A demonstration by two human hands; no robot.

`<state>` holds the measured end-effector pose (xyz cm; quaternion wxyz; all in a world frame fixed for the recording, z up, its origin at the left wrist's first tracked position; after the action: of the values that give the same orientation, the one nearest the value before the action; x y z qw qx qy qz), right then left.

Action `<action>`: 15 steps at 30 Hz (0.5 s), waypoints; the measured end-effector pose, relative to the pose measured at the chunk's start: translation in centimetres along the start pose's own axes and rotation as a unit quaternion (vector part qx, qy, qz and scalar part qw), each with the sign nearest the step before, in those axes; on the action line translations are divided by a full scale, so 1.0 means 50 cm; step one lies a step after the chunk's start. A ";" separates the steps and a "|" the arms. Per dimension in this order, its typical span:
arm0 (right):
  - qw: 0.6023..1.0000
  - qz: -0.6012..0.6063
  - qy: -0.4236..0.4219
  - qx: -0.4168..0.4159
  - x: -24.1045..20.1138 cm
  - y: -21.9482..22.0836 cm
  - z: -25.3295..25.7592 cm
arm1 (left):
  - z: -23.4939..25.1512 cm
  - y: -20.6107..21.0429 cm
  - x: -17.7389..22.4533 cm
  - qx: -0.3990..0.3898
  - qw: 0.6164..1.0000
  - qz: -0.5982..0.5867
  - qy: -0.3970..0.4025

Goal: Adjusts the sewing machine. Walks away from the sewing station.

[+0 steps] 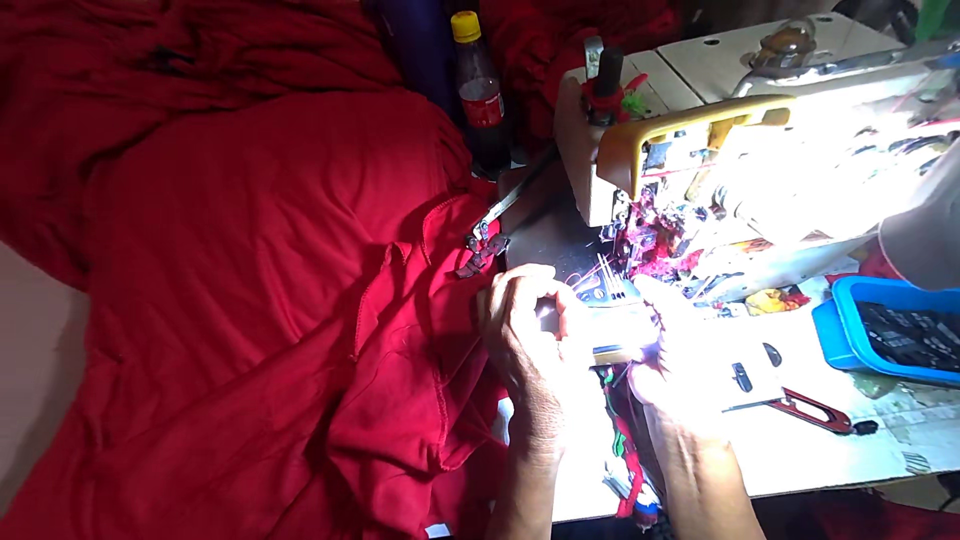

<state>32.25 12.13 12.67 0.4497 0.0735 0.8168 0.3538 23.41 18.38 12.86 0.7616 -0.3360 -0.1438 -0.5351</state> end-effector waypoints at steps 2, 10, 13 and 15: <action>1.000 -0.003 -0.004 -0.006 0.000 -0.002 0.000 | 0.000 0.000 0.001 0.001 1.000 0.003 -0.002; 1.000 -0.016 -0.025 -0.009 -0.003 0.001 -0.003 | -0.001 0.005 -0.004 0.009 1.000 0.005 0.003; 0.999 -0.032 -0.030 -0.001 -0.002 0.001 -0.002 | 0.000 0.003 0.002 0.008 1.000 0.011 -0.002; 0.999 -0.035 -0.031 -0.002 0.000 0.001 -0.002 | 0.001 0.003 0.001 0.009 1.000 0.008 -0.002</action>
<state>32.17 12.12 12.76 0.4873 0.0550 0.8036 0.3373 23.58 18.39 12.87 0.7686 -0.3309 -0.1476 -0.5273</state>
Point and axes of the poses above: each hand's wrist, its own z-axis towards the middle knuckle, its own y-axis out of the palm, x = y × z, the point moved 1 cm from there along z, towards the middle knuckle, and after that the axes turned 7 degrees about z, right-handed, at the moved point
